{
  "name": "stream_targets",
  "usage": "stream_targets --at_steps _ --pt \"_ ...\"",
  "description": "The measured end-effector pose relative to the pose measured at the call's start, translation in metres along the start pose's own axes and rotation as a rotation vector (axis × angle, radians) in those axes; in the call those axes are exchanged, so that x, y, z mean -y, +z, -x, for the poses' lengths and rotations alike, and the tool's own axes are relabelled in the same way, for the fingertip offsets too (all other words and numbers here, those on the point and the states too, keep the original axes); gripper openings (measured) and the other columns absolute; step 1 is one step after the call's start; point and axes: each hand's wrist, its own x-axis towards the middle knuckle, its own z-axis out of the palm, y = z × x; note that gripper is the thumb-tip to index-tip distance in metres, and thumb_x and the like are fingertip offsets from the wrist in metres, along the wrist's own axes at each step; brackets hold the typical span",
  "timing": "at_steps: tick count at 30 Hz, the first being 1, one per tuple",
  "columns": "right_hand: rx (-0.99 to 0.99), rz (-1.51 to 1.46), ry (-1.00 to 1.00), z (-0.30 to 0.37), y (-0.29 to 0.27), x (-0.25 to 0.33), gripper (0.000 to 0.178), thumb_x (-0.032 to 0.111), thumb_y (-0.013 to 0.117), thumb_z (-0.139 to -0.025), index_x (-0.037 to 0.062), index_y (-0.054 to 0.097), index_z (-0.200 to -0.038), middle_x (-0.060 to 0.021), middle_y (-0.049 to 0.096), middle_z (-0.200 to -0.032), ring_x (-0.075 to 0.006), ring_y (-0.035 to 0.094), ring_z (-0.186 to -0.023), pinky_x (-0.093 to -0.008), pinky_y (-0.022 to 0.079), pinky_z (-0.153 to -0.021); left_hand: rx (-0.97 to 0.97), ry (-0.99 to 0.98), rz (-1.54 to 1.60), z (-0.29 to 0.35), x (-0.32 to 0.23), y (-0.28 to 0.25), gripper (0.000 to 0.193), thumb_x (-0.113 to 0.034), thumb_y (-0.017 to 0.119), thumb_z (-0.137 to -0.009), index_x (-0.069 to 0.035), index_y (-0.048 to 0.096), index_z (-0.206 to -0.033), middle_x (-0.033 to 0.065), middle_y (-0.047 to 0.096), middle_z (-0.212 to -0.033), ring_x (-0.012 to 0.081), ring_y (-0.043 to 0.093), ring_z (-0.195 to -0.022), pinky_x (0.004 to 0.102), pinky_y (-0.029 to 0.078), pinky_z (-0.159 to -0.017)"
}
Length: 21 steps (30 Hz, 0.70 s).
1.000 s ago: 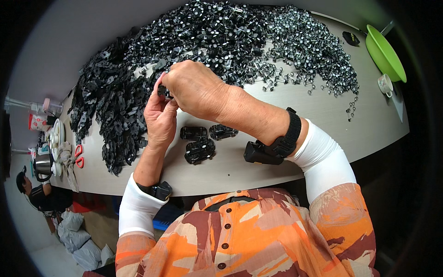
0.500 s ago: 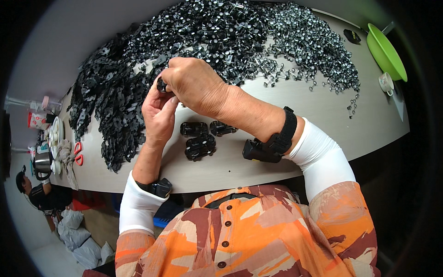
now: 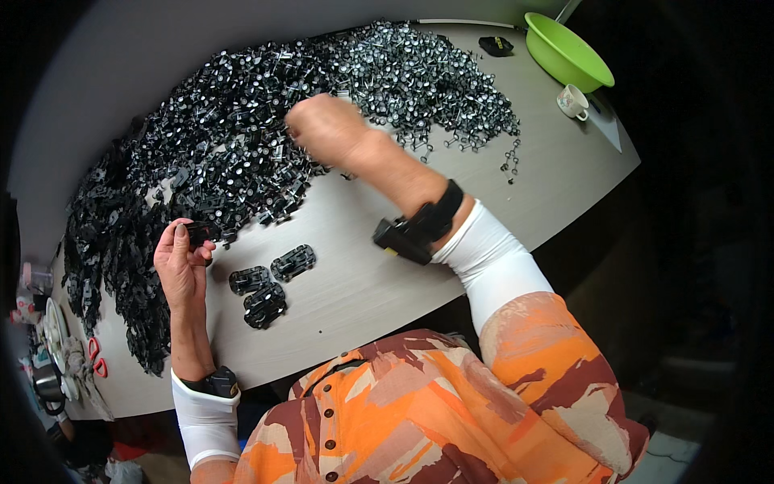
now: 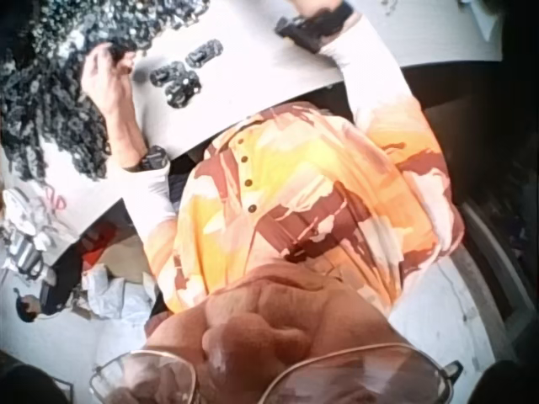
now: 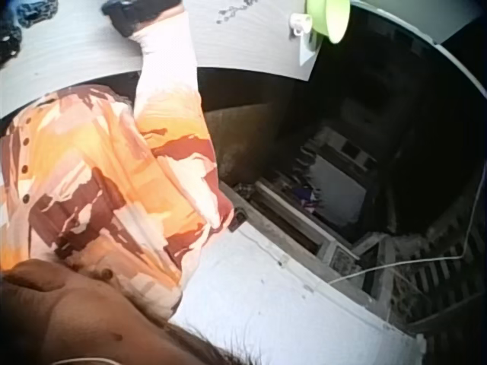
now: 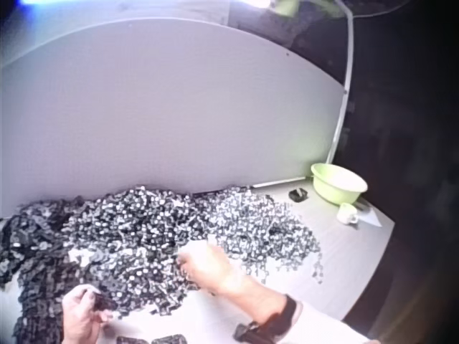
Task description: Manually assemble small plastic toy car components by snapping parts together at a workbench.
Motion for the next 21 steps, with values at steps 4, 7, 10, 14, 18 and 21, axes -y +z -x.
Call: stream_targets --at_steps 4,7,10,14,18,21 --pt "0.060 0.036 0.003 0.008 0.004 -0.029 0.017 0.007 0.068 -0.076 0.0055 0.069 -0.094 -0.0120 0.067 -0.083 -0.0237 0.065 -0.080 -0.0352 0.052 -0.077 -0.012 -0.029 0.002 -0.002 0.007 0.001 0.021 -0.017 0.058 -0.091 0.001 0.057 -0.103 0.0054 0.059 -0.072 0.0109 0.058 -0.056 0.0186 0.043 -0.046" --pt "0.062 0.038 -0.112 0.007 0.015 -0.034 0.027 0.005 0.071 -0.073 0.0022 0.067 -0.100 -0.0152 0.066 -0.085 -0.0266 0.064 -0.082 -0.0358 0.051 -0.078 0.021 -0.041 0.053 0.001 0.010 0.000 0.021 -0.013 0.060 -0.089 0.001 0.057 -0.104 0.0033 0.056 -0.070 0.0106 0.057 -0.057 0.0181 0.043 -0.047" --pt "0.135 -0.034 -0.109 0.000 0.012 -0.033 0.029 0.004 0.073 -0.069 -0.0031 0.065 -0.096 -0.0170 0.066 -0.085 -0.0293 0.063 -0.081 -0.0362 0.050 -0.075 0.059 -0.081 0.003 0.003 0.007 -0.002 0.018 -0.007 0.058 -0.089 0.000 0.055 -0.106 0.0065 0.059 -0.077 0.0129 0.058 -0.061 0.0200 0.045 -0.051" --pt "-0.029 -0.025 -0.228 -0.002 0.006 -0.020 0.029 0.009 0.076 -0.065 0.0019 0.068 -0.092 -0.0160 0.065 -0.090 -0.0295 0.064 -0.086 -0.0366 0.051 -0.080 0.011 -0.177 0.144 0.003 0.005 0.003 0.015 -0.001 0.058 -0.087 -0.002 0.054 -0.101 0.0096 0.061 -0.086 0.0199 0.061 -0.069 0.0233 0.049 -0.057" --pt "-0.171 -0.490 -0.464 0.015 0.025 0.044 0.033 0.001 0.076 -0.062 0.0029 0.066 -0.093 -0.0072 0.061 -0.090 -0.0186 0.060 -0.078 -0.0278 0.052 -0.066 -0.012 -0.255 0.230 0.003 0.005 0.005 0.014 -0.001 0.064 -0.083 -0.003 0.051 -0.088 0.0072 0.057 -0.074 0.0166 0.059 -0.061 0.0212 0.042 -0.045" --pt "-0.147 -0.558 -0.563 0.016 0.047 0.075 0.035 0.000 0.077 -0.060 0.0026 0.065 -0.093 -0.0084 0.060 -0.091 -0.0207 0.060 -0.080 -0.0290 0.052 -0.067 -0.017 -0.281 0.244 0.004 0.005 0.003 0.015 -0.001 0.064 -0.083 -0.003 0.050 -0.085 0.0074 0.057 -0.073 0.0159 0.058 -0.059 0.0207 0.040 -0.042"
